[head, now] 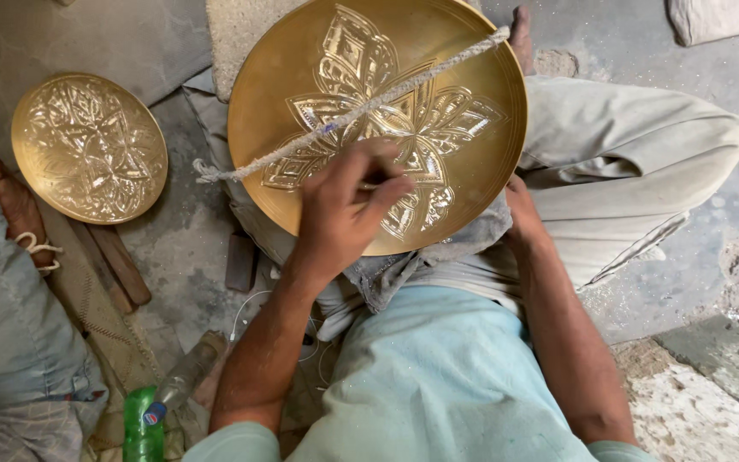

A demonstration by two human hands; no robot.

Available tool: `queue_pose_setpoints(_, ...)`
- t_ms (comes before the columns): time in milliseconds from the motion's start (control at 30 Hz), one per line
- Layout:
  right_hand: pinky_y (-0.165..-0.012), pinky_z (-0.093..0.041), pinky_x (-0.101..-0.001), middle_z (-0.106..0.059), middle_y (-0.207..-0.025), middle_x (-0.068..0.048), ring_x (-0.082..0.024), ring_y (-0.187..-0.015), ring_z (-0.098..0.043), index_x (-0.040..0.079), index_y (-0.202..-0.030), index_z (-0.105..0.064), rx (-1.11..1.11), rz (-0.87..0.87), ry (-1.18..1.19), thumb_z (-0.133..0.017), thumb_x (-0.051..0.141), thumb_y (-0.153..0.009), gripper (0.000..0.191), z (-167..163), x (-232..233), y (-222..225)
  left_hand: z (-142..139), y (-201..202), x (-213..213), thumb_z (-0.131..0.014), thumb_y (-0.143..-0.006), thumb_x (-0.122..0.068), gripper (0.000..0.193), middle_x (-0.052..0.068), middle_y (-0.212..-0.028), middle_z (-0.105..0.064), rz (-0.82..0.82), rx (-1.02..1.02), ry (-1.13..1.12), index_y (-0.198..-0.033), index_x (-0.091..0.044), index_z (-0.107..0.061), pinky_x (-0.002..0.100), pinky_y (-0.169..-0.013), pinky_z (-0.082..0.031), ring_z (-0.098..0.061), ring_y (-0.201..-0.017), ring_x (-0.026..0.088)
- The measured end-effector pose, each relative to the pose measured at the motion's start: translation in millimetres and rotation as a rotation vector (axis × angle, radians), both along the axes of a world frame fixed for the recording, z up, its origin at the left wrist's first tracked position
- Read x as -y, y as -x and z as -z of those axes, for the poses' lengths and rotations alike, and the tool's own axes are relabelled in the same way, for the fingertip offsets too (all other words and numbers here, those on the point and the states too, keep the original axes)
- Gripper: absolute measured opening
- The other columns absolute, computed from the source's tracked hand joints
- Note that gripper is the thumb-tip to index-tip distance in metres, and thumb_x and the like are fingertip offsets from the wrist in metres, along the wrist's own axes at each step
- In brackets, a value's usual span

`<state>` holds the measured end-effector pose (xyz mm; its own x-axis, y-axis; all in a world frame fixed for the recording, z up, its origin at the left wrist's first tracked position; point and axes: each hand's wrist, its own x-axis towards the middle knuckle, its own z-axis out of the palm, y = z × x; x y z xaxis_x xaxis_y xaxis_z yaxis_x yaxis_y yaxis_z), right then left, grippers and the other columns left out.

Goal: The person sits on the floor with a brass plate on their lap, holding a small punch against the engraved floral pattern and striking it with a wooden mallet to deepen the embossed design, repositioning the punch repeatedly across the plate surface.

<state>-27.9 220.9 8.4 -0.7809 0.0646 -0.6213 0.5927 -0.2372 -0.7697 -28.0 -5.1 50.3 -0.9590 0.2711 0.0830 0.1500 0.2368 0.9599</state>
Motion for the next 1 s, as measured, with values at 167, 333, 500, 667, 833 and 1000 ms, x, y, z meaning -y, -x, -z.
queue_pose_setpoints(167, -0.063, -0.036, -0.0392, -0.055, -0.096, -0.015, -0.023, -0.078, -0.046, -0.008, -0.125, -0.063, 0.118, -0.033, -0.253, -0.069, 0.029, -0.104, 0.043, -10, -26, -13, 25, 31, -36, -0.079, -0.095, -0.017, 0.039, 0.006, -0.111, -0.074, 0.265, -0.223, 0.1, -0.129, -0.01, -0.06, 0.033, -0.081, -0.063, -0.077, -0.099, 0.021)
queue_pose_setpoints(333, -0.081, -0.055, -0.0318, -0.065, -0.104, -0.01, -0.017, -0.092, -0.065, -0.004, -0.132, -0.048, -0.275, 0.031, -0.817, -0.077, 0.01, -0.099, 0.046, -48, -60, -55, 29, 37, -38, -0.078, -0.093, -0.015, 0.043, 0.008, -0.115, -0.073, 0.321, -0.282, 0.185, -0.132, -0.013, -0.061, 0.039, -0.079, -0.061, -0.074, -0.098, 0.029)
queue_pose_setpoints(500, -0.072, -0.056, -0.0313, -0.062, -0.095, -0.005, -0.014, -0.082, -0.066, -0.001, -0.123, -0.046, -0.371, 0.181, -0.702, -0.075, 0.006, -0.09, 0.044, -75, -61, -67, 26, 38, -37, -0.078, -0.092, -0.013, 0.039, 0.008, -0.112, -0.073, 0.348, -0.284, 0.27, -0.129, -0.013, -0.063, 0.039, -0.074, -0.06, -0.074, -0.093, 0.029)
queue_pose_setpoints(667, -0.068, -0.054, -0.0388, -0.072, -0.093, -0.016, -0.026, -0.079, -0.067, 0.001, -0.118, -0.06, -0.688, -0.416, -1.609, -0.074, -0.009, -0.07, 0.051, -89, -55, -52, 30, 36, -36, -0.075, -0.092, -0.008, 0.035, 0.007, -0.113, -0.073, 0.345, -0.259, 0.253, -0.124, -0.014, -0.064, 0.038, -0.077, -0.061, -0.075, -0.097, 0.029)
queue_pose_setpoints(833, -0.069, -0.046, -0.0414, -0.068, -0.091, -0.008, -0.023, -0.077, -0.062, 0.014, -0.115, -0.061, -0.394, 0.095, -0.811, -0.066, 0.007, -0.079, 0.036, -87, -43, -45, 36, 33, -38, -0.073, -0.089, -0.002, 0.044, 0.011, -0.108, -0.072, 0.306, -0.237, 0.232, -0.131, -0.009, -0.064, 0.042, -0.077, -0.058, -0.073, -0.094, 0.034)
queue_pose_setpoints(1000, -0.073, -0.054, -0.0409, -0.072, -0.092, -0.013, -0.025, -0.08, -0.068, 0.003, -0.114, -0.068, -0.466, -0.376, -1.579, -0.073, -0.003, -0.086, 0.029, -75, -61, -48, 35, 30, -37, -0.072, -0.089, 0.0, 0.041, 0.008, -0.111, -0.073, 0.314, -0.265, 0.259, -0.126, -0.015, -0.065, 0.038, -0.082, -0.061, -0.075, -0.096, 0.027)
